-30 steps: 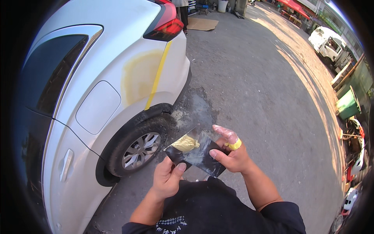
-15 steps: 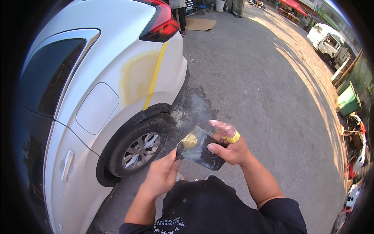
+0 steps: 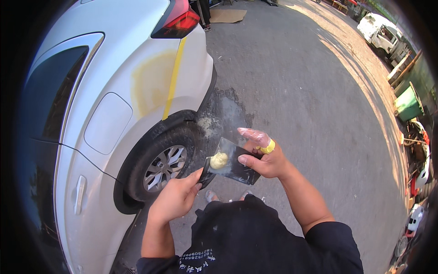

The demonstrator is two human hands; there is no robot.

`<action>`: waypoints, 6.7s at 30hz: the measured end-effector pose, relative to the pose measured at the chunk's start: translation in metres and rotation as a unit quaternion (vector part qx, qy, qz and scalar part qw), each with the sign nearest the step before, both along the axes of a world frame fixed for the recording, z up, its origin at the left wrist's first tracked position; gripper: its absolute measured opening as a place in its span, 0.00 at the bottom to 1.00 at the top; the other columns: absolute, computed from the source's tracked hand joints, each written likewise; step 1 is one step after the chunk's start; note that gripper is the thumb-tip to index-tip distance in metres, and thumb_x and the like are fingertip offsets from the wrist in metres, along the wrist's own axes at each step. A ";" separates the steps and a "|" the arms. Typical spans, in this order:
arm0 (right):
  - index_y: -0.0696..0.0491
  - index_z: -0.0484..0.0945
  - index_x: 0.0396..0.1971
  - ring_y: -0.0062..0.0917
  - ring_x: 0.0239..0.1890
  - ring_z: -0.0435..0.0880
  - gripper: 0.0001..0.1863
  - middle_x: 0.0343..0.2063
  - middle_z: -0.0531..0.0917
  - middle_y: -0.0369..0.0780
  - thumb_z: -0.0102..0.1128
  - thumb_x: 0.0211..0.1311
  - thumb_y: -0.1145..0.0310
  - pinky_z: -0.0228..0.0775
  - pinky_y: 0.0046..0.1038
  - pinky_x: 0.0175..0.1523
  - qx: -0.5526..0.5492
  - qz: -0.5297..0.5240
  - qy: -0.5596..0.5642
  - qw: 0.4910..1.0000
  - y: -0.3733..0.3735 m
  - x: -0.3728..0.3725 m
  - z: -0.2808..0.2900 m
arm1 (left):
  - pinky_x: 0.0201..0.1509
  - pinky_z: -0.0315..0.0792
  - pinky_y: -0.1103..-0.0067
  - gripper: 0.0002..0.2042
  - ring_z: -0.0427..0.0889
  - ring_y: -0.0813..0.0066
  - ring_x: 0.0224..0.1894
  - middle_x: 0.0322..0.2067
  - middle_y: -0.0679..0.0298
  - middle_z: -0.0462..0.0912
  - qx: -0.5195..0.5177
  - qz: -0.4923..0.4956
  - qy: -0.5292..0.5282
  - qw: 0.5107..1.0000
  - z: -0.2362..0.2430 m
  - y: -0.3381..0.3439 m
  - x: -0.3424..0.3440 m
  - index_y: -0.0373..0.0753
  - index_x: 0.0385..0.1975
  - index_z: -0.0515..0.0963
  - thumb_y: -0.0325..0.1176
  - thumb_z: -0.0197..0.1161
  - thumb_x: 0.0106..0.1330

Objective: The person applies a beige body filler to a taped-off section on the rear quarter panel of a white car using a metal spreader. They repeatedly smooth the filler, scrape excess material onto the spreader, and adjust the yellow masking tape to refine the edges.

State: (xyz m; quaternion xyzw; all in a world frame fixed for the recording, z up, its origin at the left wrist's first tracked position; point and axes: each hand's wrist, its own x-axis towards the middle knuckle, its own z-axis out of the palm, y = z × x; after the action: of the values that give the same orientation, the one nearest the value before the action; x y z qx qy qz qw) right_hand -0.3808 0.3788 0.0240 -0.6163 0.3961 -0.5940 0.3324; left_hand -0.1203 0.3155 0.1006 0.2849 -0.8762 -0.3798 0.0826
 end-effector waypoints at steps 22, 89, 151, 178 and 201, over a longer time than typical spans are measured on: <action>0.55 0.75 0.50 0.33 0.49 0.79 0.25 0.46 0.80 0.40 0.55 0.48 0.87 0.73 0.30 0.54 -0.113 0.026 0.258 0.959 0.004 0.002 0.029 | 0.57 0.66 0.79 0.21 0.74 0.77 0.52 0.51 0.61 0.76 0.393 0.094 0.312 0.860 -0.079 -0.023 -0.007 0.29 0.57 0.66 0.23 0.55 0.63; 0.54 0.58 0.63 0.15 0.17 0.58 0.36 0.12 0.61 0.31 0.63 0.56 0.70 0.56 0.21 0.26 0.217 -0.252 0.021 0.943 0.074 -0.055 -0.037 | 0.64 0.60 0.73 0.22 0.69 0.74 0.57 0.54 0.62 0.71 0.352 0.171 0.509 0.766 -0.088 0.021 -0.157 0.38 0.60 0.60 0.19 0.50 0.65; 0.55 0.65 0.59 0.15 0.33 0.74 0.26 0.35 0.78 0.36 0.58 0.63 0.63 0.69 0.22 0.40 0.201 -0.248 -0.128 0.939 0.109 -0.032 -0.064 | 0.21 0.64 0.76 0.23 0.69 0.70 0.20 0.26 0.58 0.74 0.733 0.079 0.325 0.592 -0.111 0.013 -0.125 0.45 0.62 0.63 0.45 0.41 0.70; 0.56 0.69 0.56 0.24 0.57 0.70 0.21 0.52 0.75 0.41 0.56 0.63 0.74 0.60 0.28 0.61 0.277 -0.013 -0.176 0.945 0.070 0.024 -0.022 | 0.42 0.76 0.76 0.24 0.80 0.71 0.38 0.39 0.56 0.78 0.687 0.060 0.373 0.621 -0.121 -0.001 -0.119 0.35 0.57 0.67 0.47 0.44 0.71; 0.54 0.67 0.57 0.20 0.40 0.77 0.24 0.42 0.79 0.40 0.58 0.61 0.71 0.70 0.26 0.47 0.332 -0.075 -0.153 0.928 0.060 0.014 -0.004 | 0.33 0.72 0.81 0.20 0.77 0.77 0.31 0.31 0.66 0.78 0.636 0.184 0.325 0.676 -0.091 0.009 -0.117 0.39 0.47 0.72 0.50 0.45 0.71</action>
State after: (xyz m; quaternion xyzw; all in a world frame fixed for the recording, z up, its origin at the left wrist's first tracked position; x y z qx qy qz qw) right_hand -0.3664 0.4384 0.0201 -0.3411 0.5597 -0.5388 0.5292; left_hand -0.2376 0.3247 0.0095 0.2828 -0.2712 -0.8910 0.2294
